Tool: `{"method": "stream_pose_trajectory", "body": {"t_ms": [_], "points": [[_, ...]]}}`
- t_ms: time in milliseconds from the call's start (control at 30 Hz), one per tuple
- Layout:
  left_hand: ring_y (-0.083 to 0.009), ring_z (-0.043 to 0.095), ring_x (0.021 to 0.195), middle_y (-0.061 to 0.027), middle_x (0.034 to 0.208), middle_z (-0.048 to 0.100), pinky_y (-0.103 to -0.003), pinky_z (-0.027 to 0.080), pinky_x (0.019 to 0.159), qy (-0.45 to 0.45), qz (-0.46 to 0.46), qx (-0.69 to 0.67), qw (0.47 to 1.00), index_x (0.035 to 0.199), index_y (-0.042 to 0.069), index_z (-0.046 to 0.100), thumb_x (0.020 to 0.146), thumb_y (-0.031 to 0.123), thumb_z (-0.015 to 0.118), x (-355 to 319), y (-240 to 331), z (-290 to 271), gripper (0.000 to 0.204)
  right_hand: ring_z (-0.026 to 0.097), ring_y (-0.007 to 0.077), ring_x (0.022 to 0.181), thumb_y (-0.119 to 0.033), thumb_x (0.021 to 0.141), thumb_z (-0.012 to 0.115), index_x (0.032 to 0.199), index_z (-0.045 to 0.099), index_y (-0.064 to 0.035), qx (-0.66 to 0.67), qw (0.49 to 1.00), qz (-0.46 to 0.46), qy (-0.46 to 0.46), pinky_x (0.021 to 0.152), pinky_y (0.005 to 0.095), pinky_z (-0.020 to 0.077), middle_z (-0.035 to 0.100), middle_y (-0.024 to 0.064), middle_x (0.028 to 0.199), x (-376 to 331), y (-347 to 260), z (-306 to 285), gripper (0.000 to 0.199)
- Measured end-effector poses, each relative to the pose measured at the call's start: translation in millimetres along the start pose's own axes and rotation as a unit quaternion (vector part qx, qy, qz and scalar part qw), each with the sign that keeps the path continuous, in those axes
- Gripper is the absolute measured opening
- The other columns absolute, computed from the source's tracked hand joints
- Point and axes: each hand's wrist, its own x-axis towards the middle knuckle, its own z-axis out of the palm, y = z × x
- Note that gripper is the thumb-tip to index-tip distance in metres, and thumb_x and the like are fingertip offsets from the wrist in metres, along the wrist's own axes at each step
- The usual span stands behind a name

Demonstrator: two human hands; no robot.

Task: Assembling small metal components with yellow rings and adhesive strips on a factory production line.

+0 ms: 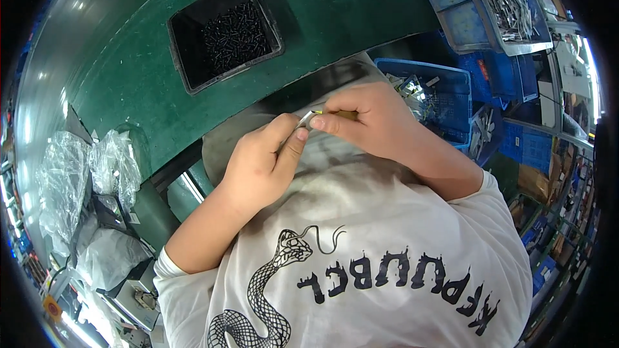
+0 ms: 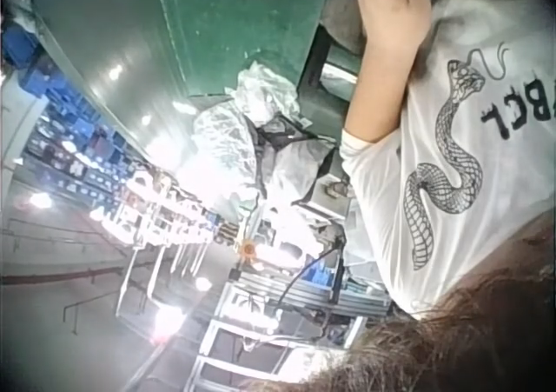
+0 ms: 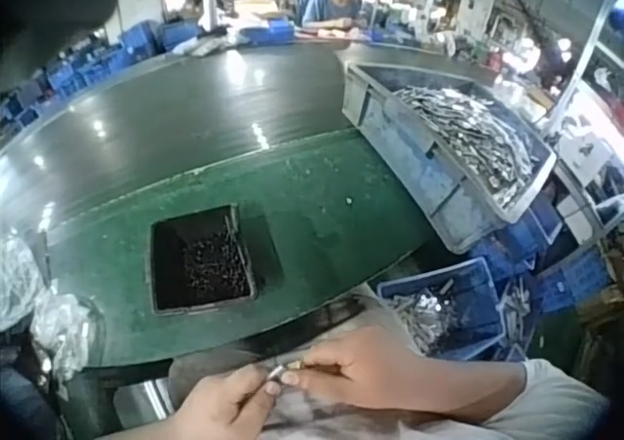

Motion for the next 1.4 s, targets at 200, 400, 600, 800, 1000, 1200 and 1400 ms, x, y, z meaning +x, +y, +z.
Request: {"method": "stream_pose_trajectory", "body": {"t_ms": [200, 400, 600, 800, 1000, 1200, 1400], "points": [[-0.0232, 0.055, 0.055, -0.0129, 0.065, 0.057, -0.034, 0.045, 0.055, 0.007, 0.004, -0.045, 0.999, 0.101, 0.001, 0.058, 0.100, 0.017, 0.060, 0.6, -2.2, 2.6, 0.015, 0.054, 0.0134, 0.061, -0.029, 0.088, 0.076, 0.092, 0.072, -0.0027, 0.025, 0.998, 0.047, -0.040, 0.056, 0.0293, 0.0420, 0.062, 0.0068, 0.068, 1.2, -3.9, -4.9, 0.027], [-0.0034, 0.046, 0.063, 0.0018, 0.072, 0.055, -0.023, 0.038, 0.055, 0.010, -0.080, -0.172, 0.982, 0.104, 0.004, 0.055, 0.094, 0.010, 0.068, 3.9, -4.1, 0.6, 0.018, 0.067, 0.0189, 0.072, -0.022, 0.086, 0.078, 0.116, 0.066, 0.0004, 0.048, 0.994, -0.097, 0.029, 0.063, 0.0298, 0.0491, 0.071, 0.0133, 0.087, -2.0, 5.7, 1.2, 0.039], [-0.0027, 0.049, 0.070, 0.0007, 0.084, 0.059, -0.019, 0.039, 0.057, 0.061, -0.012, -0.194, 0.979, 0.118, 0.003, 0.050, 0.093, 0.002, 0.067, 5.3, -3.0, -0.3, 0.031, 0.064, 0.0271, 0.067, -0.010, 0.086, 0.072, 0.128, 0.061, -0.0046, -0.048, 0.983, -0.164, 0.060, 0.062, 0.0355, 0.0479, 0.069, 0.0116, 0.081, -5.2, 1.3, -2.7, 0.044], [-0.0041, 0.056, 0.076, 0.0004, 0.092, 0.064, -0.019, 0.047, 0.063, 0.068, -0.043, -0.237, 0.968, 0.118, 0.004, 0.057, 0.098, 0.004, 0.060, 7.2, -10.6, -3.2, 0.020, 0.058, 0.0221, 0.060, -0.008, 0.084, 0.072, 0.125, 0.065, -0.0103, -0.127, 0.961, -0.238, 0.066, 0.056, 0.0352, 0.0415, 0.066, 0.0044, 0.075, -5.7, 5.6, -10.3, 0.042], [-0.0061, 0.061, 0.084, -0.0044, 0.106, 0.070, -0.020, 0.050, 0.067, 0.064, -0.026, -0.265, 0.962, 0.116, 0.004, 0.058, 0.100, 0.007, 0.058, 5.6, -8.6, -2.5, 0.016, 0.057, 0.0234, 0.057, -0.006, 0.084, 0.070, 0.121, 0.068, -0.0109, -0.131, 0.959, -0.237, 0.085, 0.056, 0.0351, 0.0423, 0.066, 0.0036, 0.074, -5.2, 9.1, -12.6, 0.037], [-0.0081, 0.063, 0.084, -0.0068, 0.110, 0.071, -0.021, 0.051, 0.067, 0.042, -0.035, -0.290, 0.956, 0.116, 0.003, 0.057, 0.101, 0.006, 0.056, 5.6, -9.0, -5.1, 0.015, 0.053, 0.0204, 0.055, -0.010, 0.080, 0.072, 0.120, 0.069, -0.0122, -0.232, 0.934, -0.257, 0.088, 0.054, 0.0336, 0.0395, 0.060, 0.0010, 0.068, -7.3, 12.7, -15.0, 0.040], [-0.0088, 0.063, 0.080, -0.0084, 0.110, 0.071, -0.022, 0.052, 0.064, 0.024, -0.047, -0.314, 0.948, 0.115, 0.002, 0.056, 0.101, 0.004, 0.055, 5.9, -10.0, -5.9, 0.014, 0.052, 0.0185, 0.055, -0.015, 0.080, 0.072, 0.122, 0.069, -0.0140, -0.298, 0.917, -0.253, 0.081, 0.054, 0.0328, 0.0392, 0.058, -0.0013, 0.069, -8.0, 13.2, -12.1, 0.042]]}}
